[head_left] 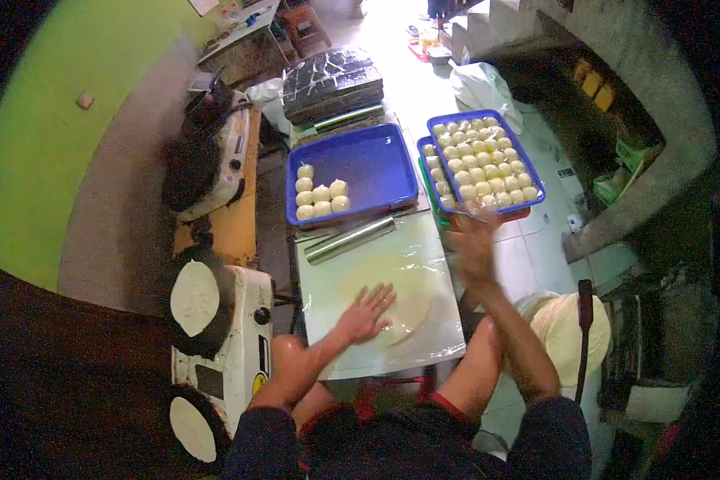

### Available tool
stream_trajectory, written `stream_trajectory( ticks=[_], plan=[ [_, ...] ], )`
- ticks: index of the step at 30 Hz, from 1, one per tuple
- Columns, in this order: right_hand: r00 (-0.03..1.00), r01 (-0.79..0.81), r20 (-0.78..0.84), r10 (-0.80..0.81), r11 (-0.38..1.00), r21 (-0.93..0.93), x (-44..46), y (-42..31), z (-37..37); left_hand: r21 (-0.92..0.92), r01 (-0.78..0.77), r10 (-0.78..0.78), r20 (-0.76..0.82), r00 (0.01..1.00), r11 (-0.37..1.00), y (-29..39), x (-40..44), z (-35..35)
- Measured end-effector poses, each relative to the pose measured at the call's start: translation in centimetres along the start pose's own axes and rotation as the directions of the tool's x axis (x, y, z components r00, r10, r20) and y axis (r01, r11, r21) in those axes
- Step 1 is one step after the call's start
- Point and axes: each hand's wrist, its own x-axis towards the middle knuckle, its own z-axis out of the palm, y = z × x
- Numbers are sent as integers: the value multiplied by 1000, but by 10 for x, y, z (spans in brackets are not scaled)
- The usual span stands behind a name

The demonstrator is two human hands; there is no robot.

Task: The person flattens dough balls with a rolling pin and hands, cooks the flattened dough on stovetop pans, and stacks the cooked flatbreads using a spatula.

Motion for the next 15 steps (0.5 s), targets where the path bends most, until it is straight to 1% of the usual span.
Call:
stream_trajectory(
  ticks=[1, 2, 3, 4, 5, 6, 7, 8, 10, 11, 13, 14, 15],
  plan=[
    [995, -87, -58, 82, 991, -97, -18, 19, -58, 63, 48, -49, 20, 999, 997, -18, 18, -2],
    [982, -171, -115, 148, 958, -229, -41, 37, -115, 12, 104, -102, -70, 992, 995, -34, 35, -3],
    [949, -283, -139, 282, 959, 15, -58, 23, -172, -44, 160, -165, -147, 975, 986, -41, 40, -1],
    [873, -479, -108, 476, 793, -377, -93, 33, -222, -39, 147, -151, -113, 982, 988, -32, 34, 7],
    [866, -461, -138, 481, 659, -595, -126, 30, -260, -33, 137, -139, -84, 987, 990, -19, 31, 13],
    [830, -483, -122, 544, 593, -644, -177, 51, -297, -13, 118, -118, -69, 991, 993, -16, 37, 12],
    [729, -624, -192, 657, 521, -582, -227, 61, -321, 1, 170, -169, -113, 979, 985, -23, 42, 6],
    [625, -677, -222, 748, 377, -632, -272, 73, -340, 5, 226, -223, -142, 964, 974, -29, 39, 4],
    [496, -720, -178, 850, 288, -632, -319, 79, -357, -18, 370, -366, -205, 908, 929, -32, 37, 3],
    [540, -694, -153, 828, 334, -637, -326, 75, -357, 2, 351, -345, -168, 923, 936, -23, 35, 3],
    [652, -621, -186, 735, 376, -688, -326, 69, -346, 52, 317, -311, -98, 945, 947, -3, 29, 1],
    [685, -581, -163, 710, 397, -711, -323, 60, -344, 29, 269, -264, -126, 956, 963, 6, 16, 5],
    [719, -534, -131, 682, 422, -733, -316, 51, -344, 0, 293, -292, -111, 950, 956, 14, -1, 7]
  ],
)
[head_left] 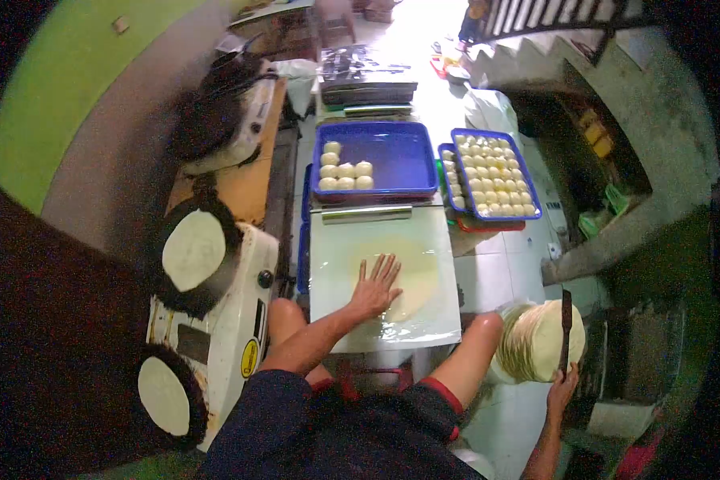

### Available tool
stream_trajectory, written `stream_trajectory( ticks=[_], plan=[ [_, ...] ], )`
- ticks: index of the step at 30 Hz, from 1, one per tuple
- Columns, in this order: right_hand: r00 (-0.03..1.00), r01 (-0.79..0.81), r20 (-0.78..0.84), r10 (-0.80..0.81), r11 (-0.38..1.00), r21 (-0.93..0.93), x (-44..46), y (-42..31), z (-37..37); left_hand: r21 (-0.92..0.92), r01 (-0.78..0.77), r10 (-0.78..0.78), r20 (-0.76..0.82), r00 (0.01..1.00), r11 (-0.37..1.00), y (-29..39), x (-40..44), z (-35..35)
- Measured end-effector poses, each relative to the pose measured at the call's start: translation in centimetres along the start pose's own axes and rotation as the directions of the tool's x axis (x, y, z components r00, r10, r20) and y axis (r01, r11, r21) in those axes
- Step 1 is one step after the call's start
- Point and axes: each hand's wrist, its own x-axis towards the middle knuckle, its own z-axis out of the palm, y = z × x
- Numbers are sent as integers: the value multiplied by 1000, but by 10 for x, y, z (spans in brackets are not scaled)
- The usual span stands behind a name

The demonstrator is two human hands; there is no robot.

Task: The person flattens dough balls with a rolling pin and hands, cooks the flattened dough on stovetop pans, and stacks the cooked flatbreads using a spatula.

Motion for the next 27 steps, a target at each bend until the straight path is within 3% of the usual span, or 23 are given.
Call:
stream_trajectory(
  ticks=[2, 4, 5, 6, 7, 8, 10, 11, 12, 14, 15, 16, 19, 22, 24, 26, 27],
  plan=[
    [995, 101, -15, -101, 994, 29, 11, -25, -16, -52, 75, -74, 19, 997, 996, -1, -34, -8],
    [981, 190, -2, -192, 973, 133, 6, -111, -47, -156, 199, -210, -60, 976, 967, -9, -68, -28],
    [913, 405, -170, -370, 872, 274, 6, -150, -36, -217, 256, -280, -87, 956, 942, -11, -87, -34],
    [912, 394, -84, -402, 800, 452, -12, -229, -59, -274, 320, -360, -111, 926, 907, -14, -109, -39],
    [769, 600, -109, -630, 653, 463, -18, -272, -49, -361, 335, -401, -128, 907, 871, -13, -128, -51],
    [673, 660, -100, -733, 533, 530, -44, -333, -54, -385, 301, -393, -186, 900, 872, -17, -146, -54],
    [440, 677, -77, -894, 275, 682, -94, -455, -63, -354, 369, -445, -163, 880, 859, -23, -171, -38],
    [314, 596, -1, -950, 196, 779, -127, -500, -64, -351, 380, -436, -93, 895, 856, -30, -189, -42],
    [103, 728, -11, -995, 68, 682, -164, -543, -81, -346, 391, -424, -22, 906, 853, -37, -206, -46],
    [-250, 675, -152, -956, -285, 681, -219, -590, -68, -497, 369, -462, -74, 884, 785, -43, -255, -47],
    [-385, 788, 158, -909, -234, 569, -247, -606, -88, -590, 336, -501, -137, 855, 734, -42, -279, -46],
    [-495, 683, 88, -864, -325, 654, -267, -621, -125, -672, 297, -551, -198, 811, 678, -39, -306, -42],
    [-579, 717, 135, -804, -424, 552, -291, -633, -135, -782, 282, -710, -270, 650, 555, -29, -372, -35],
    [-596, 752, 93, -797, -515, 412, -291, -651, -116, -830, 364, -842, -213, 496, 424, -12, -416, -45],
    [-607, 759, 150, -780, -513, 401, -315, -683, -89, -843, 371, -869, -201, 452, 388, -7, -427, -38],
    [-708, 627, 147, -691, -519, 581, -359, -724, -70, -854, 348, -872, -215, 440, 387, 2, -428, -24],
    [-749, 547, 35, -662, -586, 597, -391, -738, -39, -855, 323, -862, -240, 446, 405, 2, -421, -16]
  ],
)
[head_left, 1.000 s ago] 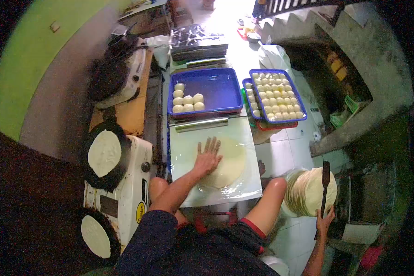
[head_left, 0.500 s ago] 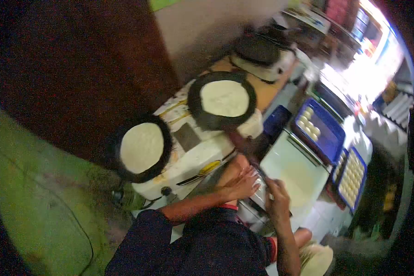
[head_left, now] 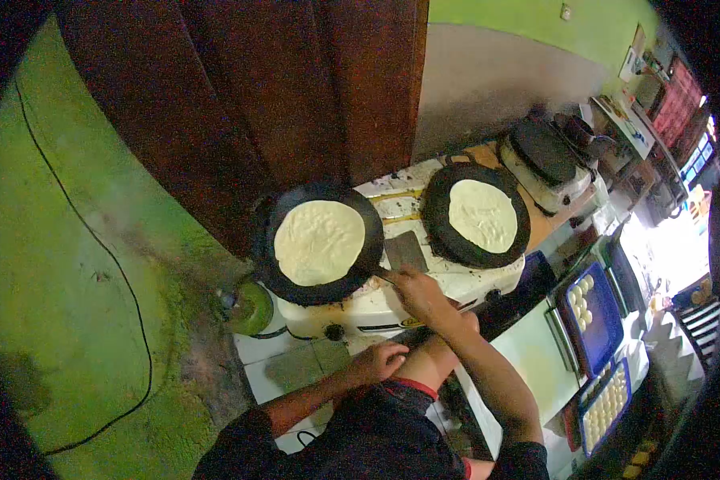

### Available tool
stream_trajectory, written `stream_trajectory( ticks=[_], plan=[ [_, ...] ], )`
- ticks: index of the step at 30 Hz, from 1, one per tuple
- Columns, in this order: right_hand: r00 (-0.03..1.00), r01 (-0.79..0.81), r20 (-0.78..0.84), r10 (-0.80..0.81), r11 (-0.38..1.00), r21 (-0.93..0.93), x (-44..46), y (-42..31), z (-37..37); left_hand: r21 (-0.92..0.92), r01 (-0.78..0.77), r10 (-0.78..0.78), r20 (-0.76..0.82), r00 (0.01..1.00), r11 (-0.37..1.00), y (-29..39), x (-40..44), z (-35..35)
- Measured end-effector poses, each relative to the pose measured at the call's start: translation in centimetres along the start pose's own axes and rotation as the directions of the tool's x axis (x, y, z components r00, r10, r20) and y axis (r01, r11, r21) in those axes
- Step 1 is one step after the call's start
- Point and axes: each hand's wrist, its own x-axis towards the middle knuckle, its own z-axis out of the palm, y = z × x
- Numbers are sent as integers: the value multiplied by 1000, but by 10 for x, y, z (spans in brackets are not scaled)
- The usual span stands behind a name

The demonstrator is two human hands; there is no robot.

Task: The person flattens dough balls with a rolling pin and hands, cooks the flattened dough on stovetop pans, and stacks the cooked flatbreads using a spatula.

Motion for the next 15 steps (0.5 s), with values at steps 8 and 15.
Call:
stream_trajectory(
  ticks=[8, 15],
  plan=[
    [905, 350, -357, -231, 881, 317, 65, -33, -5, -57, -17, 26, 155, 988, 998, 15, -2, -1],
    [814, 246, -580, -33, 924, 293, -8, -34, -52, 179, -200, 216, -74, 974, 963, 54, 33, -83]
  ],
)
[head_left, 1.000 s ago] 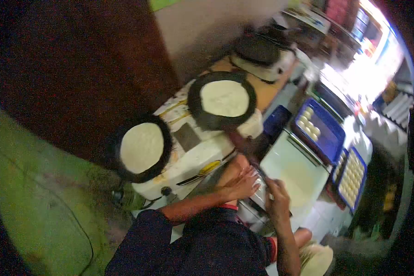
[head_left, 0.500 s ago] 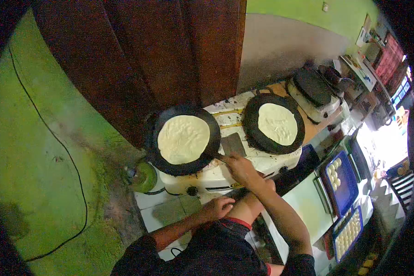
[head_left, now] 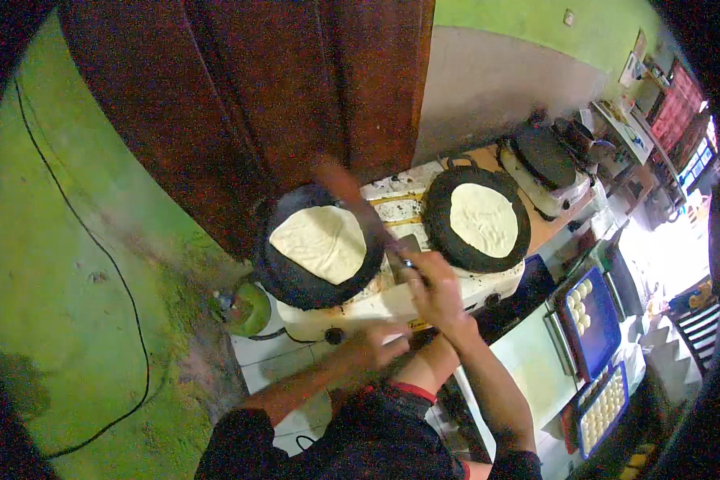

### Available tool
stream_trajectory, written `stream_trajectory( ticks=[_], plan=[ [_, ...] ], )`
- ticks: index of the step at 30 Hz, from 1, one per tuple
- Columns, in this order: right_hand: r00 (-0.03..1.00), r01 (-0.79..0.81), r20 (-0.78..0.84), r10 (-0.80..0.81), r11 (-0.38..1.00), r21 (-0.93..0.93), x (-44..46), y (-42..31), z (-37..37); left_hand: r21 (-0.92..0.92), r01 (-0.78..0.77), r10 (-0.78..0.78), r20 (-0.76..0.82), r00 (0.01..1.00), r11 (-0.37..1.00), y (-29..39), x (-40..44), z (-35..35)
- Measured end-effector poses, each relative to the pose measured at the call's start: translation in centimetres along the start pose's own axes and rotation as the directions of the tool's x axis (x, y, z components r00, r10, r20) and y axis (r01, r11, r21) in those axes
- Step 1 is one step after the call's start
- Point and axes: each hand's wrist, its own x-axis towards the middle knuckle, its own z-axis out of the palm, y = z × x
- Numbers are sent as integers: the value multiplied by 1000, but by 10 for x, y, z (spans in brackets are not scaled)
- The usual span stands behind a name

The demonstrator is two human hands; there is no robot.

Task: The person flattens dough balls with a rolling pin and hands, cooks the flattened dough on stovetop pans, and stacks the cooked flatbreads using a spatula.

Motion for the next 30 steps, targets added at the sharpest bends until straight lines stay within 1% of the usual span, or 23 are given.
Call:
stream_trajectory(
  ticks=[1, 2, 3, 4, 5, 6, 7, 9, 10, 12, 13, 15, 16, 17, 18, 20, 21, 22, 24, 25, 26, 29, 30],
  plan=[
    [999, -49, -19, 49, 998, -37, -6, -7, -21, 211, -73, 112, -179, 977, 975, -23, 9, -13],
    [994, -98, -45, 95, 992, -75, -12, -8, -37, -204, 495, -516, -65, 854, 845, 7, 46, -58],
    [993, -114, -28, 111, 989, -90, -23, 0, -46, 60, 453, -387, -429, 816, 889, -38, 48, -64],
    [992, -126, -14, 125, 986, -107, -36, 9, -53, 295, 574, -423, -442, 791, 764, -54, 61, -88],
    [991, -135, -2, 135, 983, -127, -47, 15, -57, 481, 680, -523, -434, 733, 554, -85, 71, -100],
    [984, -174, 8, 176, 976, -135, -55, 16, -58, 485, 764, -689, -373, 621, 425, -107, 81, -109],
    [976, -212, 20, 217, 967, -141, -64, 18, -60, 545, 764, -786, -276, 553, 346, -132, 88, -114],
    [958, -270, 42, 282, 944, -188, -71, 22, -61, 757, 493, -719, -45, 693, 428, -178, 99, -147],
    [953, -273, 63, 296, 931, -243, -72, 23, -63, 827, 327, -684, 92, 723, 457, -189, 108, -158],
    [939, -267, 120, 323, 901, -341, -72, 26, -65, 936, 55, -700, 219, 680, 347, -140, 124, -192],
    [922, -262, 159, 354, 870, -418, -73, 31, -62, 953, 48, -582, 143, 801, 300, -201, 107, -186],
    [891, -215, 232, 390, 814, -540, -73, 28, -62, 836, 246, -773, 285, 567, 490, -207, 110, -188],
    [872, -194, 260, 415, 780, -595, -76, 25, -63, 817, 166, -753, 405, 518, 553, -208, 103, -185],
    [855, -183, 298, 424, 785, -592, -80, 21, -62, 779, 96, -721, 517, 461, 620, -168, 101, -186],
    [836, -171, 338, 433, 790, -589, -84, 17, -62, 747, 20, -652, 567, 504, 665, -146, 86, -182],
    [810, -163, 387, 440, 803, -573, -93, 9, -48, 686, 68, -548, 514, 660, 724, -125, 59, -165],
    [809, -161, 396, 434, 812, -561, -94, 5, -29, 640, 122, -492, 441, 750, 759, -115, 55, -158],
    [811, -154, 405, 423, 822, -549, -92, 3, -8, 587, 170, -436, 348, 830, 791, -105, 54, -151],
    [842, -149, 410, 351, 881, -450, -79, 15, 44, 468, 224, -308, 110, 945, 855, -79, 61, -151],
    [876, -117, 391, 284, 910, -399, -71, 28, 78, 405, 229, -238, -29, 971, 885, -63, 71, -159],
    [907, -81, 364, 214, 934, -347, -61, 36, 102, 345, 220, -168, -173, 970, 913, -49, 78, -170],
    [919, -12, 372, 130, 953, -302, -39, 32, 117, 157, 202, -141, -329, 934, 967, -14, 92, -197],
    [913, -87, 359, 195, 952, -295, -36, 20, 107, 91, 181, -131, -395, 909, 979, -2, 94, -202]
  ],
)
